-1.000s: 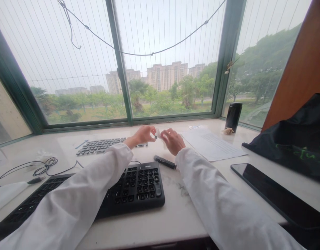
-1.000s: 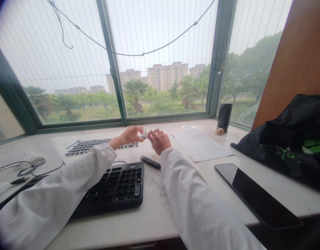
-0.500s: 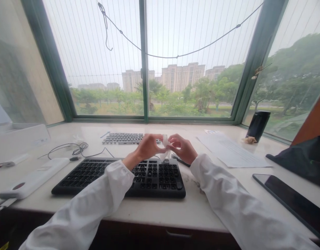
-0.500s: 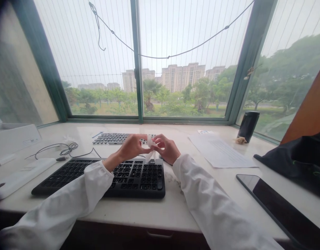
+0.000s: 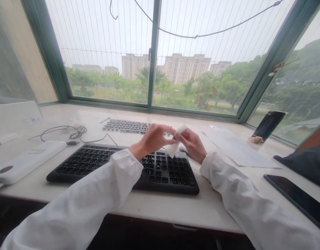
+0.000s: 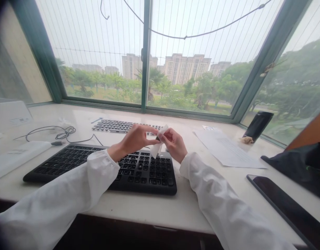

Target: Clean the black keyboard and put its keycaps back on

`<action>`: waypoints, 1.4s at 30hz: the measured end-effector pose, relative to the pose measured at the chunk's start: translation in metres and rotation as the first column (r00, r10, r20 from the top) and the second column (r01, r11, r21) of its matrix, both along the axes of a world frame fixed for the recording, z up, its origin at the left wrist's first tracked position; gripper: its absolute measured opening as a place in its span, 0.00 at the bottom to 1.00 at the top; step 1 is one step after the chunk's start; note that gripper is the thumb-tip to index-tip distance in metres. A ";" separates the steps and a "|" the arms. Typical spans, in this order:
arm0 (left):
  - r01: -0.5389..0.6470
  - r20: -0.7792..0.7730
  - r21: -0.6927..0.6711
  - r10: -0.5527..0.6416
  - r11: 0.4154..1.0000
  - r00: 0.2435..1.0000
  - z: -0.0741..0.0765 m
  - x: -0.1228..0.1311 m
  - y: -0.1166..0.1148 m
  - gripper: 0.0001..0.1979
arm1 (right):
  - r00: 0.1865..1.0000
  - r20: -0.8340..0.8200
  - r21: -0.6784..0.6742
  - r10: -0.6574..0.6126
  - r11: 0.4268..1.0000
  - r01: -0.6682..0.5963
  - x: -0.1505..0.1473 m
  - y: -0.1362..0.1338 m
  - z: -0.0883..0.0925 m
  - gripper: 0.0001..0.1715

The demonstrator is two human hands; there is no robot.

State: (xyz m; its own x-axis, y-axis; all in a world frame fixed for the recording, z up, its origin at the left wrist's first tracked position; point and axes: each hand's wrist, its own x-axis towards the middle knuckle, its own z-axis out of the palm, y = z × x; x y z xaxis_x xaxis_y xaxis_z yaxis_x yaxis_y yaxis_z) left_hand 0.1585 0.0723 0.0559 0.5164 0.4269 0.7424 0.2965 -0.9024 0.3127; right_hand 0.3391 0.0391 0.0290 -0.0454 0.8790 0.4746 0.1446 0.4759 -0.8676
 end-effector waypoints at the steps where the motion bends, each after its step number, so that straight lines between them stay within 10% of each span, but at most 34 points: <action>1: 0.015 -0.006 -0.005 -0.015 1.000 1.000 0.000 0.000 0.000 0.11 | 1.000 0.001 -0.020 -0.006 1.000 0.006 0.000 -0.001 0.001 0.22; 20: 0.027 0.124 -0.090 -0.016 0.996 0.992 0.002 0.005 -0.020 0.16 | 0.913 -0.379 -0.280 0.150 0.922 -0.268 0.002 -0.013 0.013 0.12; 42: -0.240 0.056 0.041 0.237 0.970 0.970 -0.013 0.011 -0.015 0.13 | 0.929 -0.369 -0.210 0.027 0.971 -0.111 0.003 -0.010 0.008 0.24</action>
State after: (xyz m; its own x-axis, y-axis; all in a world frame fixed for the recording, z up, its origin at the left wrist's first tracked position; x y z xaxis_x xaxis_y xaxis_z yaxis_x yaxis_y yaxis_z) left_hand 0.1691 0.0573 0.0430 0.3656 0.4972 0.7869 0.4902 -0.8215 0.2913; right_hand 0.3423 0.0289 0.0373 0.0274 0.9648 0.2614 -0.2245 0.2608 -0.9389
